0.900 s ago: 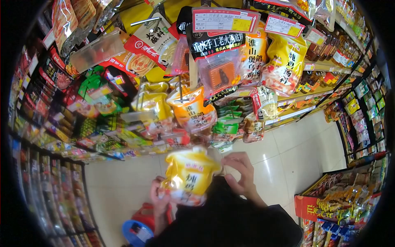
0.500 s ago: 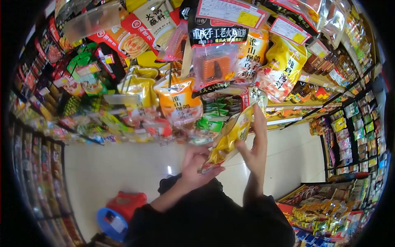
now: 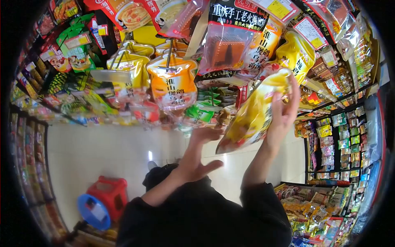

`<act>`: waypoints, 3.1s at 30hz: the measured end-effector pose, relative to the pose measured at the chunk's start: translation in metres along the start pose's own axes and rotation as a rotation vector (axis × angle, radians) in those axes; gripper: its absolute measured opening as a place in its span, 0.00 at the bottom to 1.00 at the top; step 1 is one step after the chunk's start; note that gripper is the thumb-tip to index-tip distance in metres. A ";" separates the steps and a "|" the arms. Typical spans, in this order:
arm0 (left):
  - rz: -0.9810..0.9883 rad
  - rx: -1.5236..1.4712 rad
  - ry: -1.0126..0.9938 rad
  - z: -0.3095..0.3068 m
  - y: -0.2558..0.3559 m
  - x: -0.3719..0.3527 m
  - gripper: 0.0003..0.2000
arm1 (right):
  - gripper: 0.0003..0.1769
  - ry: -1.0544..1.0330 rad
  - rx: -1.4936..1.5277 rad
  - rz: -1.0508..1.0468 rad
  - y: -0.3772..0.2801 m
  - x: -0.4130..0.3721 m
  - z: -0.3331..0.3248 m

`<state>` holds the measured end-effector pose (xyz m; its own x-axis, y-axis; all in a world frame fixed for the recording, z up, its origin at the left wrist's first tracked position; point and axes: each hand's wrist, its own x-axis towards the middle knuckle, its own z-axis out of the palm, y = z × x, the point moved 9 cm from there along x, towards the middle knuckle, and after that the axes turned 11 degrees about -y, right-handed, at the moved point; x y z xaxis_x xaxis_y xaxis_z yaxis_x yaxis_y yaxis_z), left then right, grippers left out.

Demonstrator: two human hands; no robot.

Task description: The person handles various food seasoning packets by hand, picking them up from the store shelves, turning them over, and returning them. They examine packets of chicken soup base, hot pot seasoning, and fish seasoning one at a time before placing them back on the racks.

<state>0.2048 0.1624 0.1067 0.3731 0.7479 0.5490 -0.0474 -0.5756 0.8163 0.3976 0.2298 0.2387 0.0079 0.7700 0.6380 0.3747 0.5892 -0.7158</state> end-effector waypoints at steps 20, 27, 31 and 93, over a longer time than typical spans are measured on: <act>-0.593 -0.143 -0.116 0.006 -0.129 -0.151 0.09 | 0.23 0.173 -0.309 -0.129 -0.012 0.088 -0.018; -0.626 -0.173 -0.081 -0.002 -0.133 -0.155 0.09 | 0.23 0.155 -0.598 -0.065 -0.015 0.096 -0.017; -0.653 -0.170 -0.104 -0.005 -0.134 -0.155 0.09 | 0.22 0.162 -0.689 -0.054 -0.020 0.099 -0.010; -0.406 -0.451 0.372 -0.129 -0.020 -0.075 0.13 | 0.12 -0.112 0.139 0.311 0.048 -0.160 0.099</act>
<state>0.0584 0.1606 0.0728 0.1058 0.9838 0.1448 -0.3807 -0.0944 0.9199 0.3223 0.1593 0.0741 -0.0029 0.9353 0.3538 0.2401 0.3441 -0.9077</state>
